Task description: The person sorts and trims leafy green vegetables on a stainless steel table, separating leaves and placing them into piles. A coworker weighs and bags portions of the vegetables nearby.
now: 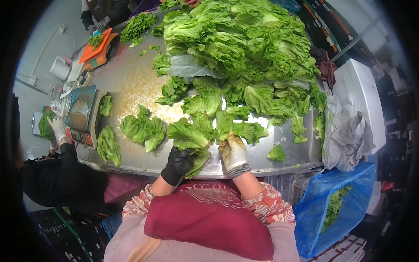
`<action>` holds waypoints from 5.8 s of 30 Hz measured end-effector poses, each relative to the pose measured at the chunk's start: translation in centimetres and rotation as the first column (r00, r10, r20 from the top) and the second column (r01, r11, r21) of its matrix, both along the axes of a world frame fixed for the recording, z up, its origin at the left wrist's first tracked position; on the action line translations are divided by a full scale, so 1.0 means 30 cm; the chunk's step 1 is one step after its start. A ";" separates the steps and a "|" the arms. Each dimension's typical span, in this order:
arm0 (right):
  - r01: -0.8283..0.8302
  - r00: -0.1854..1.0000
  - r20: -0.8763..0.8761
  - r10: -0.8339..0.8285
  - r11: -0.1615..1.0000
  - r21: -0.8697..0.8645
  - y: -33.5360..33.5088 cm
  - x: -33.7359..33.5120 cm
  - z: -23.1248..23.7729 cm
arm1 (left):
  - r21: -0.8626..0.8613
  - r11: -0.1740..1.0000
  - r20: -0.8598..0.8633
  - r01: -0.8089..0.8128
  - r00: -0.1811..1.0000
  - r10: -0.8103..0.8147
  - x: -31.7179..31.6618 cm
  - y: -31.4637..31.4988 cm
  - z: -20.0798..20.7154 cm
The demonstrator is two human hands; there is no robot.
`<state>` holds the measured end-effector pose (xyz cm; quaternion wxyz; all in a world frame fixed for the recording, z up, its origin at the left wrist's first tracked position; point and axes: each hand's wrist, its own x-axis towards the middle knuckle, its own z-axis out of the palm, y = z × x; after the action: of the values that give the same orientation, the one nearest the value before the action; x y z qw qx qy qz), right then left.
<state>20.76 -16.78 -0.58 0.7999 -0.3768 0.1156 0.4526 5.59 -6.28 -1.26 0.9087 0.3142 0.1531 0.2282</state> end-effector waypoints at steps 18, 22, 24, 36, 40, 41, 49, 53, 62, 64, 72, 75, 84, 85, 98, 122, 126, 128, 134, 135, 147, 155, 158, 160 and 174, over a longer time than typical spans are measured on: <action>-0.198 0.654 0.738 0.166 0.979 -0.045 0.054 -0.101 0.153 | 0.252 0.948 -0.138 0.195 0.977 -0.165 -0.005 -0.008 0.094; -0.286 0.442 0.831 0.338 0.931 -0.226 0.049 -0.121 0.107 | -0.558 0.821 0.181 0.123 0.983 -0.025 0.023 -0.022 0.099; -0.312 0.539 0.751 0.382 0.918 -0.243 0.046 -0.125 0.093 | -0.632 0.762 0.210 0.140 0.978 -0.006 0.009 -0.012 0.097; -0.443 0.666 0.505 0.549 0.836 -0.324 0.029 -0.104 0.066 | 0.876 0.448 -0.298 -0.181 0.528 0.795 -0.309 0.235 0.059; -0.473 0.629 0.496 0.598 0.802 -0.365 0.030 -0.119 0.060 | 0.957 -0.070 0.033 0.280 0.136 0.990 -0.388 0.324 0.092; -0.493 0.602 0.507 0.617 0.787 -0.371 0.030 -0.121 0.055 | 0.914 -0.007 -0.051 0.406 0.133 0.990 -0.381 0.319 0.095; -0.263 0.032 0.810 0.586 0.786 -0.559 0.035 -0.079 -0.052 | 0.572 0.131 -0.420 0.810 0.152 0.895 -0.332 0.218 -0.002; -0.084 -0.471 0.491 0.733 0.517 -0.852 0.028 -0.105 -0.027 | 0.663 0.017 -0.326 0.748 0.268 0.907 -0.334 0.225 0.039; -0.601 0.684 0.263 0.680 0.731 -0.324 0.011 -0.041 -0.065 | 0.901 -0.148 -0.084 0.407 0.499 0.863 -0.312 0.217 0.138; -0.624 0.762 0.119 0.636 0.771 -0.127 0.006 -0.034 -0.036 | 0.982 0.075 -0.172 0.173 0.660 0.731 -0.291 0.195 0.147; -0.683 0.722 0.030 0.691 0.706 0.186 -0.003 -0.071 0.062 | 0.680 0.733 -0.093 0.028 0.995 0.048 -0.120 0.045 0.066; -0.646 0.694 0.290 0.659 0.748 -0.155 -0.024 -0.061 0.050 | 0.959 0.256 -0.189 0.118 0.944 0.270 -0.115 0.064 0.020; -0.462 0.887 0.048 0.460 0.878 0.125 -0.035 -0.054 -0.038 | -0.571 0.820 -0.005 0.042 0.999 -0.054 -0.024 0.033 0.156; -0.470 0.875 -0.027 0.483 0.863 0.184 -0.035 -0.038 -0.027 | -0.494 0.865 0.026 0.090 0.996 -0.089 -0.042 0.034 0.115; -0.395 0.469 0.791 0.393 0.894 -0.210 0.019 -0.149 0.249 | -0.114 0.993 0.058 0.017 0.998 -0.011 -0.076 -0.014 0.069; -0.262 0.166 0.797 0.580 0.805 -0.532 0.053 -0.162 0.108 | 0.918 0.384 -0.299 0.101 0.811 0.502 -0.111 -0.035 0.117; -0.396 0.587 0.602 0.542 0.840 -0.370 0.066 -0.120 0.131 | 0.677 0.736 -0.293 -0.016 0.912 0.289 -0.065 -0.047 0.111; -0.493 0.676 0.482 0.557 0.829 -0.266 0.051 -0.073 0.132 | -0.070 0.994 -0.107 -0.089 0.991 0.081 -0.074 -0.036 0.149; -0.388 0.802 0.423 0.422 0.906 -0.169 0.006 -0.079 0.083 | -0.464 0.886 0.137 -0.018 0.986 0.092 -0.031 -0.039 0.056; -0.280 0.874 0.379 0.305 0.952 -0.120 0.010 -0.095 0.104 | -0.596 0.802 0.192 -0.022 0.967 0.169 -0.028 -0.022 0.041; 0.056 0.548 0.726 0.414 0.848 -0.526 -0.167 0.174 -0.047 | 0.866 0.254 -0.018 -0.431 0.481 0.877 -0.295 0.307 0.145; -0.213 0.548 0.653 0.523 0.842 -0.495 -0.118 0.139 -0.025 | 0.862 -0.071 -0.023 0.502 0.178 0.984 -0.536 0.575 -0.074; -0.241 0.545 0.636 0.547 0.828 -0.505 -0.104 0.120 0.009 | 0.900 -0.062 -0.089 0.432 0.321 0.943 -0.554 0.607 -0.150; -0.248 0.531 0.630 0.567 0.815 -0.524 -0.098 0.116 0.018 | 0.928 -0.025 -0.089 0.373 0.286 0.954 -0.546 0.604 -0.103; -0.341 0.448 0.613 0.650 0.759 -0.555 -0.058 0.068 -0.019 | 0.875 0.071 -0.059 -0.480 0.039 0.997 -0.603 0.726 -0.163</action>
<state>22.80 -18.53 -1.16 0.5133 -0.6867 -0.2812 0.4311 -12.50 15.48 -6.16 0.2729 0.5102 0.5382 0.6129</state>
